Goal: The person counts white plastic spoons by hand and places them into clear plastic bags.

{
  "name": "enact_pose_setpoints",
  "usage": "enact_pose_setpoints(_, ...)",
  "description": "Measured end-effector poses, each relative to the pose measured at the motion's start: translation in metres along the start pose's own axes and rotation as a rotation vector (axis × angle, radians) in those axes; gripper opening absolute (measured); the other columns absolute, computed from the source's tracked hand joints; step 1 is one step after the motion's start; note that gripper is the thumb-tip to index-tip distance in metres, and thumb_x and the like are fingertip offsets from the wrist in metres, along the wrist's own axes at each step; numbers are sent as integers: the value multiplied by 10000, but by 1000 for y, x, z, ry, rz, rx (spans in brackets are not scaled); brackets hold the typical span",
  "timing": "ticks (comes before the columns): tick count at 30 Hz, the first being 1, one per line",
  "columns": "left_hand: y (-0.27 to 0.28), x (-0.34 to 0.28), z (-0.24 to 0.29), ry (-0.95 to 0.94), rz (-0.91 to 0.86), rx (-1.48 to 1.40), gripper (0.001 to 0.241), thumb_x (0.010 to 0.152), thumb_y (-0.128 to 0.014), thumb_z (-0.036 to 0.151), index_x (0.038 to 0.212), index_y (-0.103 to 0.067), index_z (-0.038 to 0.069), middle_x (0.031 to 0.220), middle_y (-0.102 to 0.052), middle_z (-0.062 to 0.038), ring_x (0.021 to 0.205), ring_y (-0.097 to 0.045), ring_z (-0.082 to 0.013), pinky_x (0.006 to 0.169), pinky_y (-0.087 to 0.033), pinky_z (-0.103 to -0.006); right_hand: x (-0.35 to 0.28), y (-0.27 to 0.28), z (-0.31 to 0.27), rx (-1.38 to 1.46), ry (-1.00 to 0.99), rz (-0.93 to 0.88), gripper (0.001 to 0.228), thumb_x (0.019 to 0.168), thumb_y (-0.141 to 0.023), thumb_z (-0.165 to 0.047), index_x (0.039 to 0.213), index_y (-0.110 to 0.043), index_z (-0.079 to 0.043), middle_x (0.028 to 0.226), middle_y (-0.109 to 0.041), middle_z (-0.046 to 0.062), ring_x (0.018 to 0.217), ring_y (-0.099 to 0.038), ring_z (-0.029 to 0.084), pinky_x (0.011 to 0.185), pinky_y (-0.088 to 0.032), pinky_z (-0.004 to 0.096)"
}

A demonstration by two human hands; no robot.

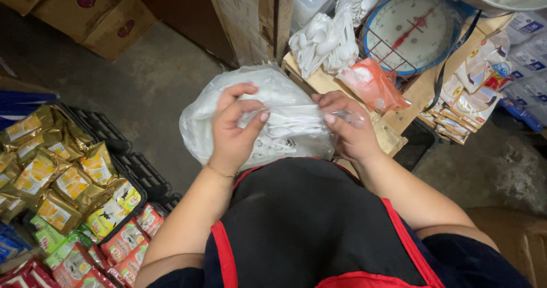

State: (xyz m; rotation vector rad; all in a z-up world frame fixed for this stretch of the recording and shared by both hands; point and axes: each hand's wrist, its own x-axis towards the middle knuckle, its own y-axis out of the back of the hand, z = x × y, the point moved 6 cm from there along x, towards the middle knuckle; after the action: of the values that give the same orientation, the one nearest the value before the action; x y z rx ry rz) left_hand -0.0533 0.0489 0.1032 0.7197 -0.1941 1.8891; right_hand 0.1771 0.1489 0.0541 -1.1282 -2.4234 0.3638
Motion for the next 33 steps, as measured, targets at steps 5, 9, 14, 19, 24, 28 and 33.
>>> enact_pose_setpoints(5,-55,-25,-28,343,113,-723,143,1112,-561,126,1201,-631,39,1256,-645,-121,1271,-611,-267,1181,-441,-404,0,-20,2,-48,-92,93,305,903,-710,-133,1198,-642,-91,1414,-548,78,1378,-495,230,1174,-377,392)
enact_pose_setpoints(9,-60,-38,-50,476,173,-1067,181,1091,-533,104,1235,-618,33,1251,-641,-146,1260,-595,-270,1137,-450,-427,-1,-6,2,-372,-155,78,93,979,-703,-119,1038,-704,-47,1195,-689,133,1234,-602,235,1088,-464,382)
enact_pose_setpoints(14,-30,-37,-67,430,143,-738,213,1061,-569,111,1244,-613,10,1324,-621,-77,1273,-575,-194,1146,-450,-373,13,46,-70,-745,179,133,52,996,-707,-107,1004,-682,-62,1167,-676,101,1150,-635,218,1051,-502,369)
enact_pose_setpoints(19,3,-71,-92,537,176,-551,213,1027,-592,86,1219,-645,10,1243,-676,-83,1185,-613,-176,1083,-471,-335,14,107,-195,-1073,614,485,162,1108,-776,-117,1044,-659,-25,1177,-689,116,1120,-645,205,997,-495,346)
enact_pose_setpoints(24,7,-102,-119,691,250,-560,178,1003,-616,61,1157,-679,-3,1181,-697,-71,1114,-612,-156,1024,-475,-329,41,169,-254,-1183,795,673,142,1074,-728,-115,1072,-659,9,1185,-647,140,1155,-600,265,1092,-461,422)
enact_pose_setpoints(28,-9,-109,-111,709,132,-493,186,994,-621,81,1147,-700,11,1130,-715,-57,1091,-622,-133,1010,-467,-287,66,217,-244,-1275,707,563,124,1060,-678,-57,1155,-655,19,1313,-636,154,1294,-598,284,1203,-453,416)
enact_pose_setpoints(33,-23,-109,-102,713,25,-498,186,999,-621,104,1147,-701,23,1100,-720,-39,1041,-625,-112,977,-480,-273,71,213,-225,-1687,524,484,345,900,-791,-71,1209,-638,-62,1435,-533,174,1357,-546,326,1163,-478,428)
